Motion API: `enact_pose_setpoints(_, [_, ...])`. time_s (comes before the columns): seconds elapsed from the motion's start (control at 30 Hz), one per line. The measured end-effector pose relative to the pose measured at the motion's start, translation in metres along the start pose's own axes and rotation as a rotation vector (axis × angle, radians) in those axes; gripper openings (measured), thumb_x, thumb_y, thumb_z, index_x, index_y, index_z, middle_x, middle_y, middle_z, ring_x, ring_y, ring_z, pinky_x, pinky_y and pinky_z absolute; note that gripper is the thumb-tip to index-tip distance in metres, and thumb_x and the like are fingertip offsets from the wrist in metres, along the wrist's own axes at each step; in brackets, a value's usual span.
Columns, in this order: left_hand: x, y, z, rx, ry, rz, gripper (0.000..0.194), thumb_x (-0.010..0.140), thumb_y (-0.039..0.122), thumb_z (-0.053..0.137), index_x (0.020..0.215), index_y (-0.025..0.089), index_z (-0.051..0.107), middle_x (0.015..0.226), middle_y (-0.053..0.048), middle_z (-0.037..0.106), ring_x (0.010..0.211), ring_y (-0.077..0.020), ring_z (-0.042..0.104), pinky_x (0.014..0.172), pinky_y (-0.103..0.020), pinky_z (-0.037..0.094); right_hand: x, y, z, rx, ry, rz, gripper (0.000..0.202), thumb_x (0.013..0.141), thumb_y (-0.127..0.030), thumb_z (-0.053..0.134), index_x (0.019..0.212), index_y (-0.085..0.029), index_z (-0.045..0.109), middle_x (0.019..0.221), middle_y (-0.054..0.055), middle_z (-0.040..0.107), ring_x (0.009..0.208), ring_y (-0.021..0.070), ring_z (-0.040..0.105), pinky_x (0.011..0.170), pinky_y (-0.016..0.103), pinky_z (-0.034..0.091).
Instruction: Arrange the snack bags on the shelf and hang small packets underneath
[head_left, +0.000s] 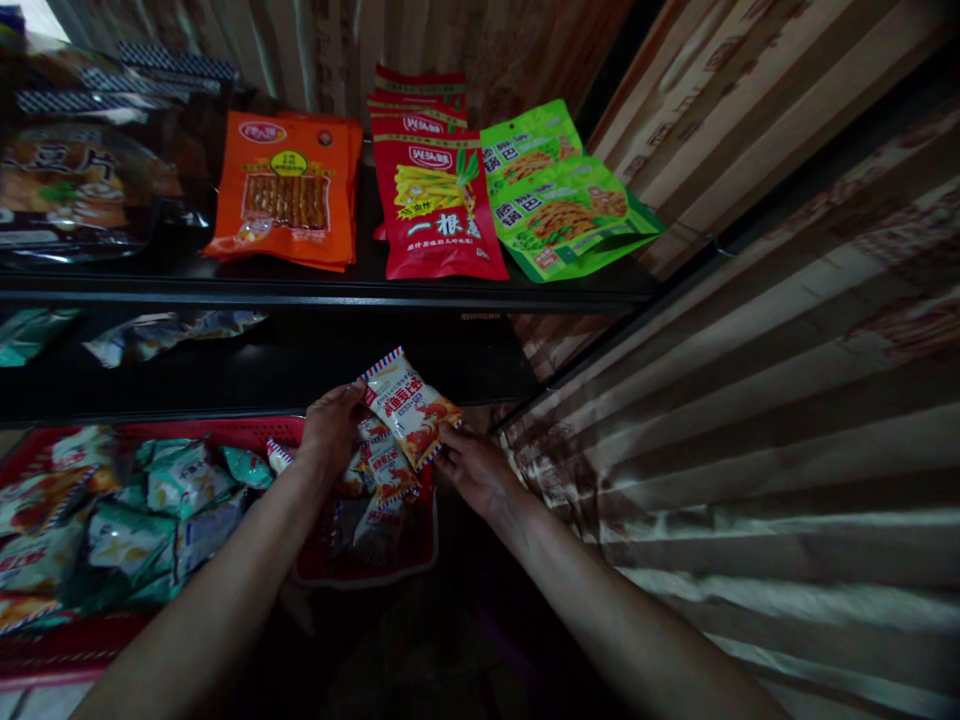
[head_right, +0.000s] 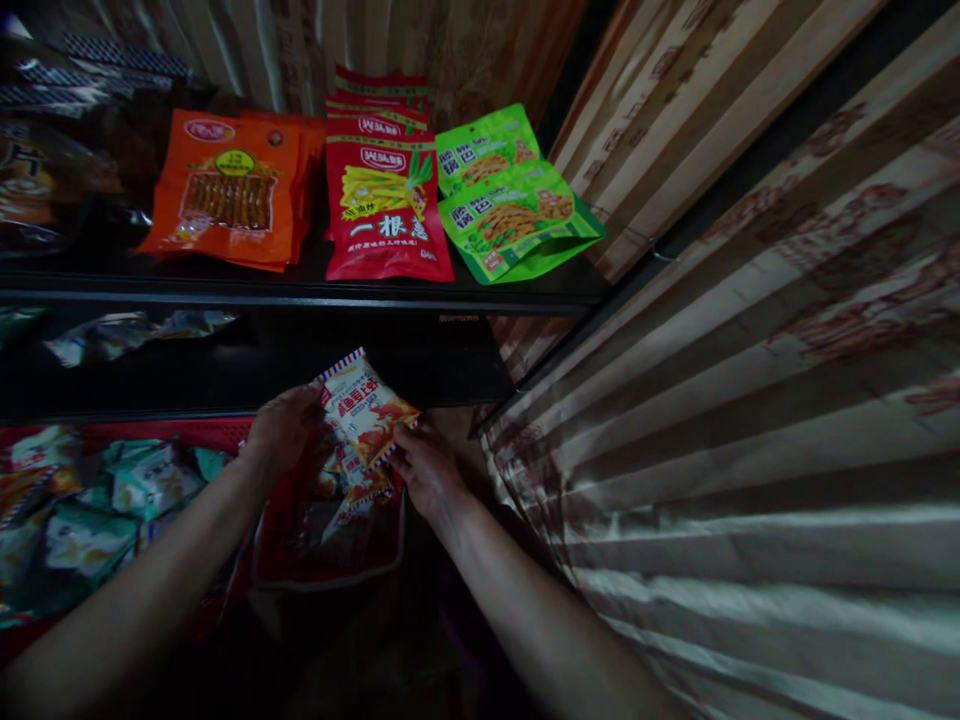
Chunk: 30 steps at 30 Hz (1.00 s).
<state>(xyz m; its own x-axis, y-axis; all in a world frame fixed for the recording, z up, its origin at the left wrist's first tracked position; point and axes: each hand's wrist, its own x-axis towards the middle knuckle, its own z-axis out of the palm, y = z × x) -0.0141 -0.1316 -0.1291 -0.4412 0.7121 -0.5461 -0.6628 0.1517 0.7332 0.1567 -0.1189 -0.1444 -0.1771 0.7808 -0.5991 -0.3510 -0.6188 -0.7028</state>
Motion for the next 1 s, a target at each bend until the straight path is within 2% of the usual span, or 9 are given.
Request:
enact_pose_setpoints(0.1, [0.009,-0.004,0.008,-0.006,-0.006,0.010,0.014,0.075,0.012,0.065,0.064,0.016,0.059,0.061,0.001,0.062,0.053,-0.0088,0.057,0.058,-0.020,0.046,0.002,0.000,-0.002,0.056,0.054,0.068,0.021,0.058,-0.016,0.080,0.069,-0.017,0.063,0.067,-0.004,0.067,0.061,0.0068,0.060,0.055,0.016,0.048])
enact_pose_setpoints(0.27, [0.024,-0.022,0.026,-0.078,-0.083,-0.015,0.011,0.080,0.012,0.060,0.070,0.016,0.060,0.074,-0.002,0.067,0.067,-0.0094,0.062,0.069,-0.020,0.048,0.020,0.002,-0.014,0.036,0.141,0.077,0.019,0.061,-0.013,0.079,0.068,-0.020,0.062,0.067,-0.004,0.067,0.059,0.0061,0.061,0.055,0.015,0.050])
enact_pose_setpoints(0.37, [0.028,-0.031,0.037,-0.073,-0.098,-0.089,0.010,0.078,0.010,0.061,0.071,0.016,0.058,0.070,-0.002,0.065,0.061,-0.0109,0.061,0.065,-0.022,0.048,0.035,0.002,-0.023,0.027,0.153,0.046,0.018,0.064,-0.012,0.077,0.068,-0.021,0.062,0.070,-0.003,0.069,0.061,0.0077,0.063,0.056,0.017,0.053])
enact_pose_setpoints(0.57, [0.038,-0.046,0.052,-0.108,-0.111,-0.148,0.006,0.078,0.009,0.061,0.078,0.014,0.058,0.063,0.000,0.062,0.048,-0.0089,0.054,0.052,-0.021,0.043,0.054,-0.002,-0.037,-0.010,0.165,0.028,0.018,0.065,-0.011,0.076,0.070,-0.021,0.062,0.075,-0.002,0.071,0.067,0.0089,0.066,0.063,0.018,0.056])
enact_pose_setpoints(0.73, [0.053,-0.062,0.061,-0.193,-0.122,-0.203,0.009,0.073,0.011,0.068,0.076,0.014,0.060,0.063,-0.001,0.063,0.051,-0.0113,0.057,0.055,-0.024,0.045,0.066,0.003,-0.049,-0.091,0.152,0.005,0.019,0.063,-0.014,0.077,0.072,-0.022,0.063,0.078,-0.001,0.071,0.072,0.0114,0.067,0.067,0.023,0.057])
enact_pose_setpoints(0.83, [0.060,-0.070,0.063,-0.163,-0.144,-0.230,0.009,0.072,0.017,0.069,0.072,0.014,0.060,0.060,-0.002,0.062,0.049,-0.0125,0.056,0.054,-0.026,0.047,0.071,0.007,-0.056,-0.112,0.148,0.021,0.019,0.063,-0.016,0.077,0.075,-0.020,0.063,0.080,0.000,0.072,0.074,0.0122,0.068,0.069,0.024,0.057])
enact_pose_setpoints(1.0, [0.065,-0.078,0.065,-0.117,-0.113,-0.209,0.006,0.073,0.012,0.065,0.071,0.014,0.059,0.060,-0.001,0.062,0.048,-0.0124,0.057,0.053,-0.027,0.048,0.074,0.012,-0.066,-0.128,0.118,0.050,0.021,0.063,-0.019,0.078,0.077,-0.021,0.063,0.081,-0.001,0.072,0.075,0.0111,0.068,0.074,0.023,0.056])
